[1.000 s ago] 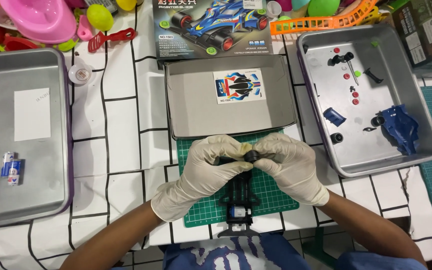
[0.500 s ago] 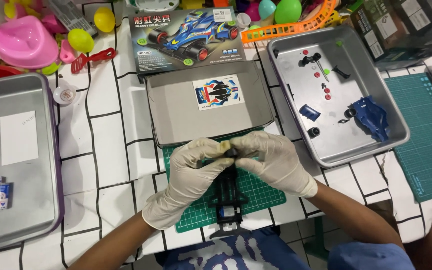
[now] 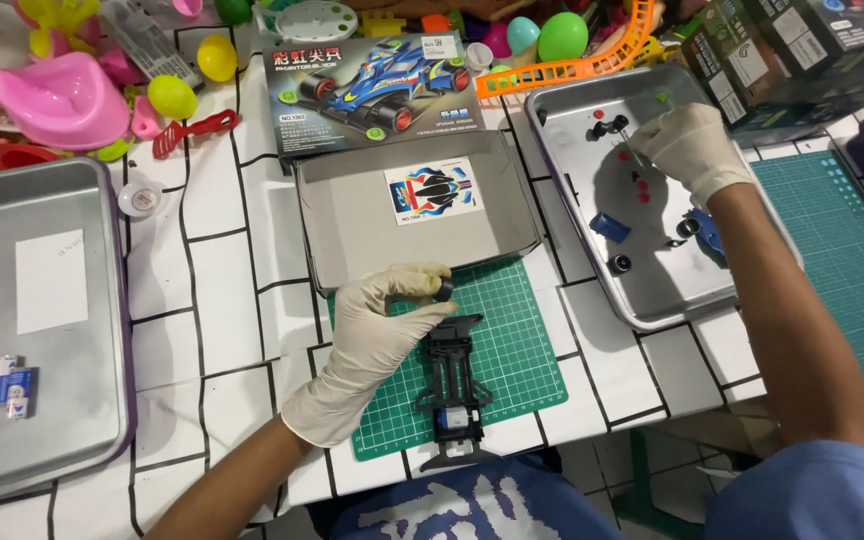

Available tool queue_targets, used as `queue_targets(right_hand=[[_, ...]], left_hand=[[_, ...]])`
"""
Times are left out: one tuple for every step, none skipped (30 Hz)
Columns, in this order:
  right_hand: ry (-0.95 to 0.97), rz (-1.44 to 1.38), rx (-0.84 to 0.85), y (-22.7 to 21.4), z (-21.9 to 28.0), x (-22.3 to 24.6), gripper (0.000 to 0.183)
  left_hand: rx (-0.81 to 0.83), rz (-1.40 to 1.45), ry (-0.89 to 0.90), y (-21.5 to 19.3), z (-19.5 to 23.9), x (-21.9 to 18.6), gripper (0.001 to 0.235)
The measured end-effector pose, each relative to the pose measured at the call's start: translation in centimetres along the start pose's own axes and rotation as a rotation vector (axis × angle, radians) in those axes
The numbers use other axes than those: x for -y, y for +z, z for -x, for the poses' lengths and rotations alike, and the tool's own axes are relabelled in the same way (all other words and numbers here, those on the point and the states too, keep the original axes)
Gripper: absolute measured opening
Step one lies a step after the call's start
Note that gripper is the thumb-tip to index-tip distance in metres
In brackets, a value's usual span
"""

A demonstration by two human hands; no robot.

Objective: Assembling a plastic model racing car, including the chassis, motor, and internal components.

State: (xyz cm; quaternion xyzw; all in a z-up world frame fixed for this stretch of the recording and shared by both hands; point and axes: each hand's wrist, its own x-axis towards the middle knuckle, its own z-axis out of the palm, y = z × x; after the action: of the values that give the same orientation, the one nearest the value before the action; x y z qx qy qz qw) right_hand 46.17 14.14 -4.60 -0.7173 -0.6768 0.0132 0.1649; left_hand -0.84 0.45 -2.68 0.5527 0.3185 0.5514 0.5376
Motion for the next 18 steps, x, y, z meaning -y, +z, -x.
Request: queue_targets(right_hand=[[-0.003, -0.004, -0.001, 1.3, -0.7, -1.3, 0.042], [0.005, 0.004, 0.032, 2.5, -1.4, -2.6, 0.036], [0.014, 0.012, 0.066, 3.8, -2.2, -3.9, 0.033], [0.012, 0.013, 0.067, 5.0, -2.9, -5.7, 0.033], [-0.026, 0.152, 0.085, 6.3, -3.7, -7.5, 0.040], [-0.062, 0.291, 0.105, 7.6, -4.3, -9.3, 0.048], [-0.063, 0.293, 0.108, 6.0, -3.7, -7.0, 0.048], [-0.243, 0.950, 0.261, 4.4, -3.1, -4.7, 0.040], [-0.428, 1.606, 0.407, 2.7, -2.4, -2.3, 0.087], [-0.430, 1.609, 0.408, 1.6, -2.1, -0.1, 0.087], [-0.427, 1.646, 0.480, 0.4, -1.7, 2.2, 0.059], [-0.426, 1.683, 0.552, -0.7, -1.5, 4.6, 0.039], [-0.430, 1.688, 0.551, 0.2, -2.6, 3.3, 0.039], [-0.014, 1.059, 0.447, 1.1, -3.7, 2.1, 0.008], [0.349, 0.407, 0.310, 2.1, -4.9, 0.8, 0.027], [0.347, 0.409, 0.310, 2.6, -5.7, 0.4, 0.027], [0.293, 0.627, 0.440, 3.1, -6.6, -0.1, 0.025], [0.237, 0.845, 0.569, 3.5, -7.4, -0.7, 0.031]], left_hand=[[-0.002, -0.004, 0.002, 0.0, 0.1, -0.1, 0.026], [0.010, -0.008, 0.015, 0.0, 0.2, -0.2, 0.025], [0.021, -0.011, 0.028, 0.0, 0.3, -0.3, 0.025], [0.019, -0.010, 0.028, -0.1, 0.3, -0.4, 0.025], [0.029, 0.018, 0.042, -0.1, 0.3, -0.5, 0.026], [0.039, 0.046, 0.054, -0.2, 0.4, -0.5, 0.028], [0.037, 0.049, 0.052, -0.2, 0.4, -0.9, 0.028], [0.048, 0.043, 0.029, -0.2, 0.4, -1.3, 0.039], [0.060, 0.038, 0.006, -0.2, 0.5, -1.7, 0.051], [0.057, 0.041, 0.006, -0.4, 0.5, -1.3, 0.051], [0.095, 0.024, 0.000, -0.5, 0.6, -1.0, 0.059], [0.131, 0.008, -0.004, -0.7, 0.7, -0.7, 0.068], [0.126, 0.011, -0.004, -0.7, 0.6, -1.0, 0.068], [0.129, -0.004, 0.003, -0.6, 0.5, -1.3, 0.056], [0.133, -0.019, 0.011, -0.6, 0.5, -1.6, 0.043], [0.130, -0.018, 0.012, -0.6, 0.5, -1.8, 0.043], [0.139, -0.012, 0.010, -0.7, 0.5, -1.9, 0.042], [0.149, -0.005, 0.007, -0.6, 0.5, -2.1, 0.040]])
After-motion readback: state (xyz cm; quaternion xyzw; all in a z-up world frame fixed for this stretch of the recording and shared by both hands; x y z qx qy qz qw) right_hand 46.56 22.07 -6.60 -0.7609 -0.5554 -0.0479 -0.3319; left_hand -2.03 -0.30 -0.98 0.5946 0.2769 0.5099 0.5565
